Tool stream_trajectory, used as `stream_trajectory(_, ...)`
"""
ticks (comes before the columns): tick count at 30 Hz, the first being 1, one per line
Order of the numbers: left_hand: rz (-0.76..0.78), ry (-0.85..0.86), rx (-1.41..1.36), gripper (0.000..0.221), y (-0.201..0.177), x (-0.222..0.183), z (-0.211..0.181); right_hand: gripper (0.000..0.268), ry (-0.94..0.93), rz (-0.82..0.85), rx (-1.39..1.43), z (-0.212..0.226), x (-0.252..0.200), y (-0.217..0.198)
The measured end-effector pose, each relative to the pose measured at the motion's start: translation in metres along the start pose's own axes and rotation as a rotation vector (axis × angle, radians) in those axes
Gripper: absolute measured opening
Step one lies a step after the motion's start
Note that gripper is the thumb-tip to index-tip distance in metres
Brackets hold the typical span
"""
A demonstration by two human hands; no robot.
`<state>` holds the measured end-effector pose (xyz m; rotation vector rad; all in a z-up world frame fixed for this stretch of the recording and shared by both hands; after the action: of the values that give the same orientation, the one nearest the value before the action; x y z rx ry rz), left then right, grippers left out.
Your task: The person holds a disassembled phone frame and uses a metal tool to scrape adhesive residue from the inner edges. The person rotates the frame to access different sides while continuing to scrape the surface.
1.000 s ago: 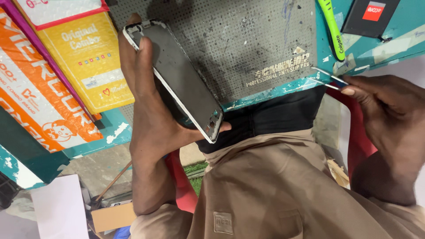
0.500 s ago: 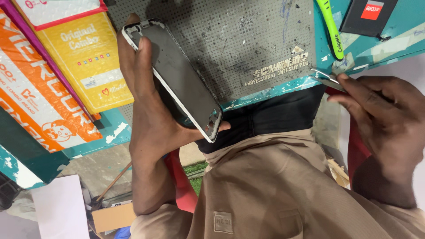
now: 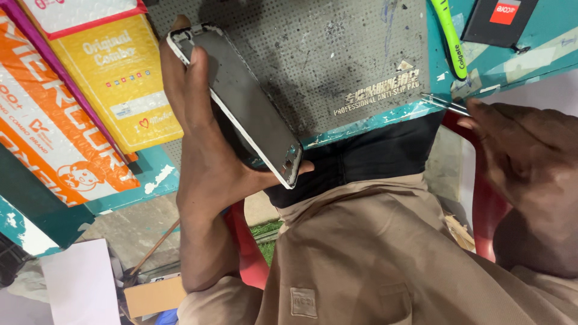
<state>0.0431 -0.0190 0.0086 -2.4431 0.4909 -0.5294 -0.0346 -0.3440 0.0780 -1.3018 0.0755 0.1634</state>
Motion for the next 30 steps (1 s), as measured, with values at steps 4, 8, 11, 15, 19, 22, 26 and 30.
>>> stream_trajectory(4,-0.005,0.018,-0.008,0.147,0.001,0.0,0.003,0.043,0.148,0.079,0.23,-0.025,-0.011,0.009)
stream_trajectory(8,-0.002,0.016,-0.012,0.146,0.004,-0.004,0.004,0.038,0.221,0.021,0.347,-0.038,-0.02,0.015)
stream_trajectory(11,-0.007,0.019,0.005,0.147,0.005,-0.004,0.004,0.035,0.223,-0.045,0.395,-0.035,-0.021,0.013)
stream_trajectory(15,-0.006,0.021,0.012,0.148,0.005,-0.003,0.003,0.026,0.106,-0.095,0.18,-0.006,-0.008,0.007)
stream_trajectory(19,-0.013,0.054,0.02,0.146,0.004,-0.001,0.002,0.029,-0.043,-0.127,-0.05,0.026,0.016,-0.001)
stream_trajectory(22,-0.013,0.067,0.034,0.144,0.004,0.0,0.001,0.032,-0.021,-0.11,-0.133,0.034,0.027,-0.001)
stream_trajectory(26,-0.007,0.061,0.025,0.142,0.004,-0.001,0.002,0.045,-0.074,-0.002,-0.159,0.031,0.031,0.008)
stream_trajectory(30,-0.011,0.061,0.02,0.14,0.003,0.0,0.002,0.049,-0.09,0.048,-0.203,0.021,0.03,0.015)
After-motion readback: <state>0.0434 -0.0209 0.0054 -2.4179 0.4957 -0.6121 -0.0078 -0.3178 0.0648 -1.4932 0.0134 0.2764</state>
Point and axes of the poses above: each hand's wrist, its own x-axis towards the middle knuckle, its own y-axis out of the palm, z = x × y, the point moved 5 cm from there along x, towards the middle knuckle, and after that the axes turned 8 degrees about y, right-handed, at the moved point
